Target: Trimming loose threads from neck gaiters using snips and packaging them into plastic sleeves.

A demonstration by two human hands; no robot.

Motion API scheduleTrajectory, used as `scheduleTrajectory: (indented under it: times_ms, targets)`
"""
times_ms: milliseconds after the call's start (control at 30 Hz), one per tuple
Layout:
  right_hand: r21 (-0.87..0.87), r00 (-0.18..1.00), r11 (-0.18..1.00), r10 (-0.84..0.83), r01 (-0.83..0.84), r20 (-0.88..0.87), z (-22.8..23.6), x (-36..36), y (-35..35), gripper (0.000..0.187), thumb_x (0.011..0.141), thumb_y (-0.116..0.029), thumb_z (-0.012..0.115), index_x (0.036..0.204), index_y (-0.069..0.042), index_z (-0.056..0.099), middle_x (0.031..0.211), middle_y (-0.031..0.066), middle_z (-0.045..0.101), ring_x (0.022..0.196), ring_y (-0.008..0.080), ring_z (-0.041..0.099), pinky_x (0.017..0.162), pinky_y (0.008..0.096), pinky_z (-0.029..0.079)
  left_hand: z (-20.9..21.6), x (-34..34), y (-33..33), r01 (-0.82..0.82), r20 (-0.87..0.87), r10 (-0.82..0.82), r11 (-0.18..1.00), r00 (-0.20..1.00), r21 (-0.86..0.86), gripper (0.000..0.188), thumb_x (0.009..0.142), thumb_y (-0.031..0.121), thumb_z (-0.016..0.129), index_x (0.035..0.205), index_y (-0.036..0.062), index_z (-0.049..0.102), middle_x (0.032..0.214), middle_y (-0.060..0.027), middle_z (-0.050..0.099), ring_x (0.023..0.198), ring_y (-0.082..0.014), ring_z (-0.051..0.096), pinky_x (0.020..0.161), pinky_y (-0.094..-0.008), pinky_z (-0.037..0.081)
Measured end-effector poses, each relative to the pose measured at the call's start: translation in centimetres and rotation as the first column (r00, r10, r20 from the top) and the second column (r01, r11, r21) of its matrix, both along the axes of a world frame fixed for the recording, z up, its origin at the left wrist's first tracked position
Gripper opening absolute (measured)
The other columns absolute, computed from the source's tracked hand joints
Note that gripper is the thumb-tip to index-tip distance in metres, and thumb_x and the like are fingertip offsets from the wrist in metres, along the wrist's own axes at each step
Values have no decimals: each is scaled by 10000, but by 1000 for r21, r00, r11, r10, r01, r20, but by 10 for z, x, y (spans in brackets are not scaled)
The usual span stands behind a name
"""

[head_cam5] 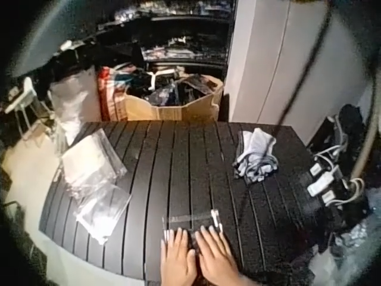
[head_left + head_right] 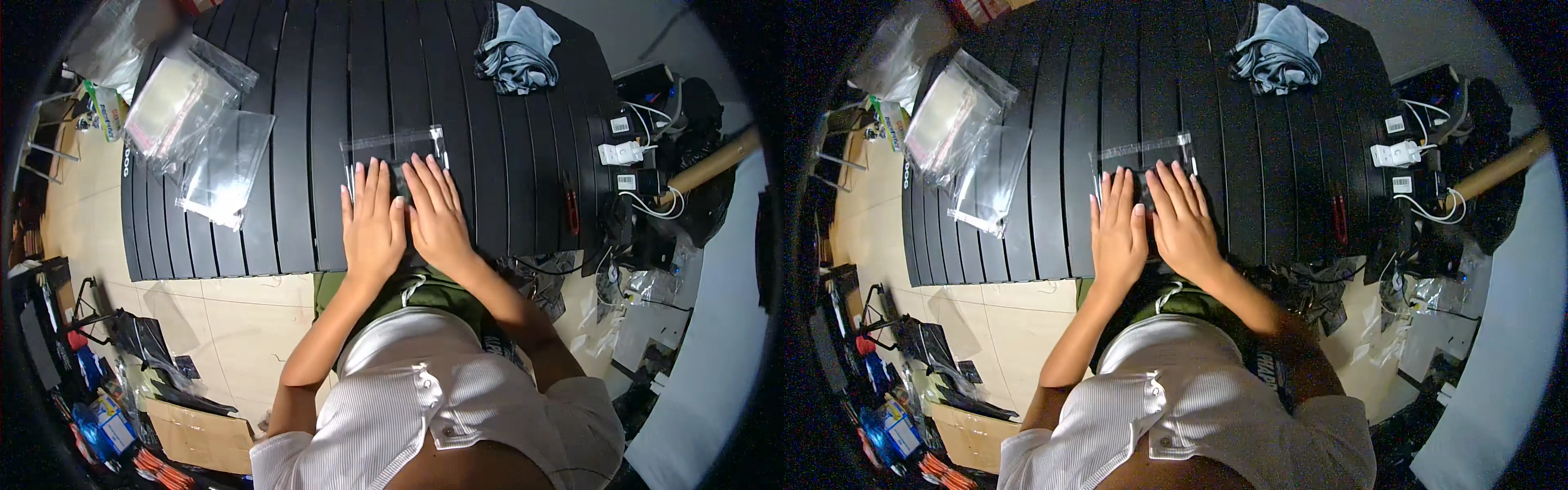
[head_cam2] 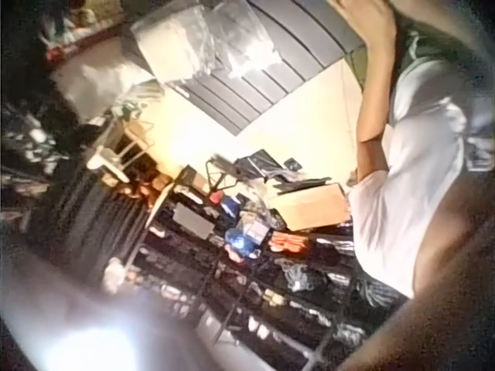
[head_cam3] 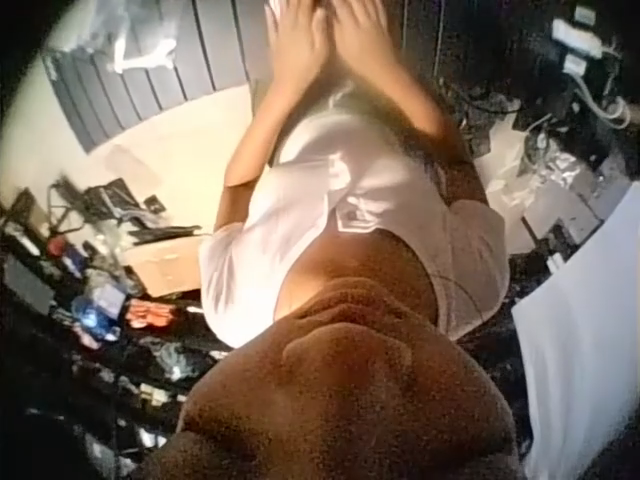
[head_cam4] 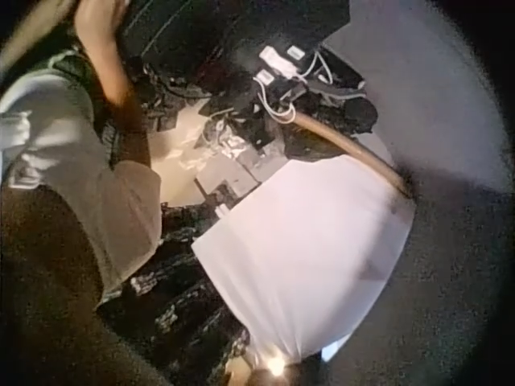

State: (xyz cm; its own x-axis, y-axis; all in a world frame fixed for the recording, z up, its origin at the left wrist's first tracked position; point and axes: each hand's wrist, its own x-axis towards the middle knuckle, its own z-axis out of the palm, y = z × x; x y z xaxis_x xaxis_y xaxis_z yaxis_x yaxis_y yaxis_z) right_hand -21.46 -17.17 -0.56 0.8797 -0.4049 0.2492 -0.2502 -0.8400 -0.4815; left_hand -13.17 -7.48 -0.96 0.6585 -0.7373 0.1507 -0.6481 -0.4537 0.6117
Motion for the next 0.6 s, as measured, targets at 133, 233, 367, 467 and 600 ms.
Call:
scheduleTrajectory:
  times_ms: [133, 233, 367, 467, 600]
  targets:
    - [-27, 1000, 1000, 2, -3, -9, -3, -1, -4, 478, 853, -115, 460, 1312, -14, 370, 1379, 180, 320, 1291, 355, 274, 1051, 452, 225, -7, 1, 0, -1, 184, -25, 990, 983, 140, 493, 918, 278, 365, 1349, 42, 335, 1403, -98, 330, 1326, -248, 254, 1069, -492, 131]
    - [-46, 1000, 999, 3, -3, -7, -5, -1, -6, 469, 867, -136, 450, 1315, -22, 368, 1380, 181, 318, 1291, 354, 275, 1053, 449, 223, -9, 2, 0, -15, 268, -32, 985, 963, 171, 492, 917, 301, 355, 1352, 71, 347, 1407, -62, 332, 1326, -238, 257, 1065, -503, 131]
    - [-78, 999, 997, -29, 25, -45, -5, -1, -3, 470, 883, -161, 434, 1329, -34, 352, 1391, 150, 317, 1306, 327, 262, 1057, 487, 179, -10, 1, 1, -57, 335, -13, 978, 942, 199, 485, 915, 306, 356, 1346, 85, 363, 1412, -41, 328, 1330, -260, 242, 1060, -525, 109]
    - [-111, 996, 993, -44, 35, -77, -6, -1, -2, 473, 888, -164, 424, 1333, -27, 338, 1390, 135, 323, 1319, 315, 241, 1059, 515, 136, -11, 1, 3, -79, 357, -5, 972, 934, 220, 479, 913, 311, 354, 1342, 100, 375, 1417, -25, 320, 1339, -289, 209, 1053, -550, 78]
    - [-81, 995, 996, -45, 37, -93, -5, -1, -7, 463, 877, -166, 456, 1321, -64, 378, 1388, 117, 331, 1310, 321, 249, 1057, 512, 126, -7, 6, 4, -32, 293, -20, 985, 956, 170, 455, 906, 281, 386, 1326, 104, 394, 1393, -49, 348, 1338, -317, 188, 1054, -546, 56]
